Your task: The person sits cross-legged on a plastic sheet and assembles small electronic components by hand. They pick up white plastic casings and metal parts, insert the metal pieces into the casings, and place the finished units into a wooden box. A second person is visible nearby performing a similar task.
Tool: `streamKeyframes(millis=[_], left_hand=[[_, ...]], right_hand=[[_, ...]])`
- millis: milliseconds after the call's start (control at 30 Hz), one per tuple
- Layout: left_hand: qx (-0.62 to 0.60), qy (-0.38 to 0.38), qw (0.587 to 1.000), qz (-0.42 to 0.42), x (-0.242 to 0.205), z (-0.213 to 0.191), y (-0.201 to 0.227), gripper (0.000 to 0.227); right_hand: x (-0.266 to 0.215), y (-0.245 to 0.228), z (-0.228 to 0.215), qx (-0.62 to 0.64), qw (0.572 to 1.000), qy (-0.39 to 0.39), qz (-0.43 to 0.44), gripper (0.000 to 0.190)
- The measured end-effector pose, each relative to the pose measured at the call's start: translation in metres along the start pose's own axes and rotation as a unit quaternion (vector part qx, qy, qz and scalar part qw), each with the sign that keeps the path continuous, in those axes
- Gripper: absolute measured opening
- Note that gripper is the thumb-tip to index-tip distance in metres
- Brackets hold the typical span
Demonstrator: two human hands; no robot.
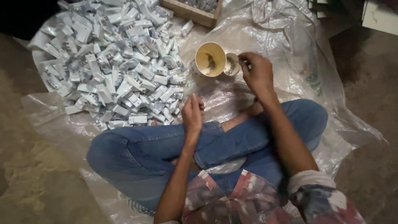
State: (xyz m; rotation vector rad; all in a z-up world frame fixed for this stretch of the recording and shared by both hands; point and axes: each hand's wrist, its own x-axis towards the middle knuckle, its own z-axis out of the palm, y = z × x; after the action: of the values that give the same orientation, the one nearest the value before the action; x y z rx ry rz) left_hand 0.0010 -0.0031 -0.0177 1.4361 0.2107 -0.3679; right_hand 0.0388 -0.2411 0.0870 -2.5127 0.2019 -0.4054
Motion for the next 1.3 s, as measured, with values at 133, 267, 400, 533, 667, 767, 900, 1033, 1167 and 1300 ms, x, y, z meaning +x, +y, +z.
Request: streamKeyframes(millis=[133,267,400,533,667,767,900,1033,1167,1300], left_hand=[[-0.098,0.010,0.995,-0.004,0.002,-0.008,-0.004,0.038],[-0.096,0.074,0.992,0.018,0.009,-0.017,-0.003,0.038],[-0.210,0.132,0.968,0.043,0.016,-0.029,0.001,0.035],[-0.245,0.140,0.958,0.040,0.017,-0.029,0.009,0.037],[-0.230,0.139,0.963,0.022,0.012,-0.026,0.011,0.037],[-0.228,0.129,0.965,0.008,0.012,-0.027,0.012,0.038],[-0.221,0.126,0.967,-0.009,0.013,-0.025,0.013,0.039],[-0.233,0.106,0.967,0.011,0.013,-0.025,0.008,0.038],[-0.197,0.096,0.976,0.001,0.013,-0.025,0.007,0.038],[0.059,0.054,0.994,0.069,0.005,-0.016,0.019,0.028]], right_hand=[[-0.013,0.006,0.003,0.058,0.992,0.082,0.081,0.013],[-0.043,0.003,0.006,0.033,0.994,-0.026,0.105,0.021],[-0.060,-0.017,0.047,0.091,0.973,-0.209,-0.037,0.028],[-0.066,-0.039,0.087,0.059,0.973,-0.188,-0.120,0.019],[-0.066,-0.038,0.114,0.022,0.977,-0.205,-0.060,0.016],[-0.071,-0.028,0.126,0.047,0.981,-0.176,-0.064,0.014],[-0.078,-0.019,0.126,0.000,0.984,-0.170,-0.052,0.013],[-0.079,-0.020,0.125,-0.034,0.981,-0.190,0.005,0.012],[-0.077,-0.019,0.128,-0.035,0.980,-0.195,0.012,0.016],[-0.081,-0.006,0.117,0.092,0.982,-0.158,-0.056,0.025]])
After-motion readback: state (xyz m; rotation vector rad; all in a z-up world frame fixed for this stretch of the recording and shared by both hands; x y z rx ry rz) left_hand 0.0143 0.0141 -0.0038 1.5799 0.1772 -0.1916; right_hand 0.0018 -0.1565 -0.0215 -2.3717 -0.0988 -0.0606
